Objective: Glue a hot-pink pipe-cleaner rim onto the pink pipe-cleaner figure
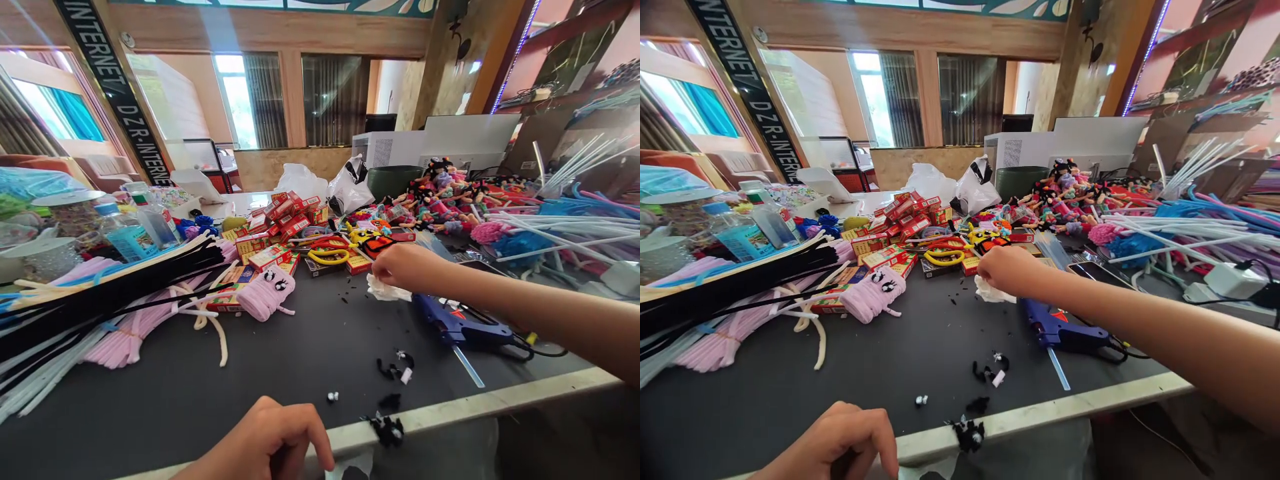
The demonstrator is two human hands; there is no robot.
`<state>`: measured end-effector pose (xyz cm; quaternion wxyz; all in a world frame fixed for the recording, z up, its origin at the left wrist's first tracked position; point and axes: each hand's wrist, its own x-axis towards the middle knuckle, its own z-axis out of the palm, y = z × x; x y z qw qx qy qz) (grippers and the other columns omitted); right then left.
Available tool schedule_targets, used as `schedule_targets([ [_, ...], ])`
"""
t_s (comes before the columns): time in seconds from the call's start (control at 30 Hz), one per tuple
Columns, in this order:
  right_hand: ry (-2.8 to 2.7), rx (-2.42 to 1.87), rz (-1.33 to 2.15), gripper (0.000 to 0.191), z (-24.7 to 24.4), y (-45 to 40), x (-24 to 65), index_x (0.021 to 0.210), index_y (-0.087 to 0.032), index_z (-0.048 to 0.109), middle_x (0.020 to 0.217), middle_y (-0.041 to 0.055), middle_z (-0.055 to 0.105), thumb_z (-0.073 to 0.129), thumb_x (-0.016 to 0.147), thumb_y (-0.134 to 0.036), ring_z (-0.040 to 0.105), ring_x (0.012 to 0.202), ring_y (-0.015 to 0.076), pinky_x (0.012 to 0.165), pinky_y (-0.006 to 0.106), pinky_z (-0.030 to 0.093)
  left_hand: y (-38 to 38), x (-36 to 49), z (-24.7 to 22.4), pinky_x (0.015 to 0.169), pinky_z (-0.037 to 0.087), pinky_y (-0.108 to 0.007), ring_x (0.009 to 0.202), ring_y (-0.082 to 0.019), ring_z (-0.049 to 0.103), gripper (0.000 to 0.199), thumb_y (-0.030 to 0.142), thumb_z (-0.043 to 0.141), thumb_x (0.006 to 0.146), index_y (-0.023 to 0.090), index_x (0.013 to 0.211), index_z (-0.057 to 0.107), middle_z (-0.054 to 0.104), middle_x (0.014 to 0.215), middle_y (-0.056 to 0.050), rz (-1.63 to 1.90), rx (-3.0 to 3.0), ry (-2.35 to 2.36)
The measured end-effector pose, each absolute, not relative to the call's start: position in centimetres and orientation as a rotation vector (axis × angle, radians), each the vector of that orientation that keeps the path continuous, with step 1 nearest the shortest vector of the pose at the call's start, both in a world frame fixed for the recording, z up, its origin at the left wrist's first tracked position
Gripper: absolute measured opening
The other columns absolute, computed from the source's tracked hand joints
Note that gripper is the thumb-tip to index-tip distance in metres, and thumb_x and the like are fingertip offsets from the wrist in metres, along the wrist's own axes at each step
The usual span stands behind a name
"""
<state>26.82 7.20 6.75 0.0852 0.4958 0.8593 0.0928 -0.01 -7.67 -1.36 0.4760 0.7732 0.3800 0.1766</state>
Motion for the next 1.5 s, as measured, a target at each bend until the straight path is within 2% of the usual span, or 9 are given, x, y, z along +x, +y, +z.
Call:
schedule_targets([
  [0.1, 2.490, 1.482, 0.253, 0.017, 6.7, 7.4, 26.6, 0.097, -0.014, 0.066, 0.098, 0.0039, 0.069, 0.060, 0.095, -0.030, 0.066, 0.090, 0.0189, 0.080, 0.040, 0.055, -7.6, -0.1, -1.2, 0.060, 0.024, -0.024, 0.051, -0.008, 0.027, 0.040, 0.061, 0.067, 0.078, 0.022, 0.081, 0.061, 0.031, 0.053, 0.012, 0.409, 1.864, 0.954],
  [0.2, 2.454, 1.463, 0.239, 0.017, 6.5, 6.6, 26.5, 0.100, -0.015, 0.066, 0.102, 0.0048, 0.068, 0.060, 0.095, -0.030, 0.066, 0.094, 0.0200, 0.083, 0.041, 0.055, -7.6, -0.1, -1.1, 0.060, 0.022, -0.023, 0.054, -0.009, 0.029, 0.022, 0.036, 0.078, 0.074, 0.022, 0.081, 0.062, 0.032, 0.053, 0.012, 0.356, 1.810, 1.009],
  [0.33, 2.412, 1.444, 0.224, 0.018, 5.9, 5.5, 26.3, 0.101, -0.015, 0.066, 0.102, 0.0048, 0.069, 0.060, 0.095, -0.030, 0.066, 0.092, 0.0197, 0.083, 0.041, 0.055, -7.5, -0.1, -1.0, 0.063, 0.022, -0.023, 0.060, -0.011, 0.033, 0.022, 0.020, 0.082, 0.067, 0.022, 0.079, 0.064, 0.034, 0.052, 0.012, 0.249, 1.748, 1.114],
  [0.57, 2.426, 1.393, 0.144, 0.019, 5.4, 3.6, 25.6, 0.097, -0.014, 0.066, 0.097, 0.0043, 0.070, 0.060, 0.094, -0.031, 0.067, 0.088, 0.0185, 0.081, 0.040, 0.055, -7.4, 0.2, -0.5, 0.064, 0.022, -0.024, 0.053, -0.009, 0.030, 0.038, 0.050, 0.080, 0.067, 0.020, 0.083, 0.063, 0.032, 0.050, 0.013, 0.280, 1.770, 1.081],
  [0.8, 2.433, 1.403, -0.050, 0.019, 5.4, 1.4, 25.4, 0.091, -0.014, 0.067, 0.091, 0.0026, 0.070, 0.063, 0.092, -0.033, 0.067, 0.084, 0.0177, 0.078, 0.037, 0.055, -7.4, 0.6, -0.1, 0.057, 0.024, -0.025, 0.049, -0.009, 0.028, 0.070, 0.085, 0.053, 0.069, 0.017, 0.054, 0.049, 0.032, 0.048, 0.009, 0.295, 1.920, 1.037],
  [1.03, 2.465, 1.424, -0.113, 0.017, 5.9, 1.6, 25.7, 0.090, -0.014, 0.067, 0.090, 0.0019, 0.070, 0.064, 0.092, -0.031, 0.067, 0.082, 0.0169, 0.078, 0.037, 0.055, -7.4, 0.9, -0.3, 0.050, 0.023, -0.023, 0.045, -0.008, 0.026, 0.073, 0.088, 0.051, 0.066, 0.017, 0.054, 0.051, 0.031, 0.046, 0.008, 0.346, 1.941, 1.012],
  [1.3, 2.491, 1.616, 0.185, 0.016, 6.0, 1.5, 26.1, 0.104, -0.013, 0.066, 0.105, 0.0083, 0.068, 0.058, 0.095, -0.024, 0.066, 0.095, 0.0226, 0.081, 0.041, 0.053, -7.5, 0.7, -0.2, 0.055, 0.025, -0.024, 0.047, -0.008, 0.028, 0.074, 0.089, 0.051, 0.064, 0.016, 0.054, 0.051, 0.032, 0.047, 0.008, 0.319, 1.940, 1.034],
  [1.4, 2.582, 1.525, 0.193, 0.020, 6.1, 0.8, 26.0, 0.108, -0.014, 0.067, 0.115, 0.0141, 0.066, 0.058, 0.091, -0.019, 0.065, 0.101, 0.0282, 0.078, 0.037, 0.049, -7.4, 0.6, -0.2, 0.058, 0.026, -0.025, 0.049, -0.008, 0.029, 0.074, 0.090, 0.050, 0.064, 0.016, 0.054, 0.050, 0.033, 0.048, 0.008, 0.301, 1.962, 1.055],
  [1.5, 2.658, 1.261, 0.032, 0.014, 6.1, -0.1, 25.8, 0.096, -0.022, 0.074, 0.103, 0.0061, 0.071, 0.064, 0.087, -0.022, 0.067, 0.095, 0.0232, 0.072, 0.027, 0.045, -7.2, 0.4, -0.8, 0.059, 0.025, -0.025, 0.049, -0.008, 0.030, 0.072, 0.088, 0.052, 0.067, 0.016, 0.055, 0.052, 0.035, 0.048, 0.009, 0.303, 1.961, 1.030],
])
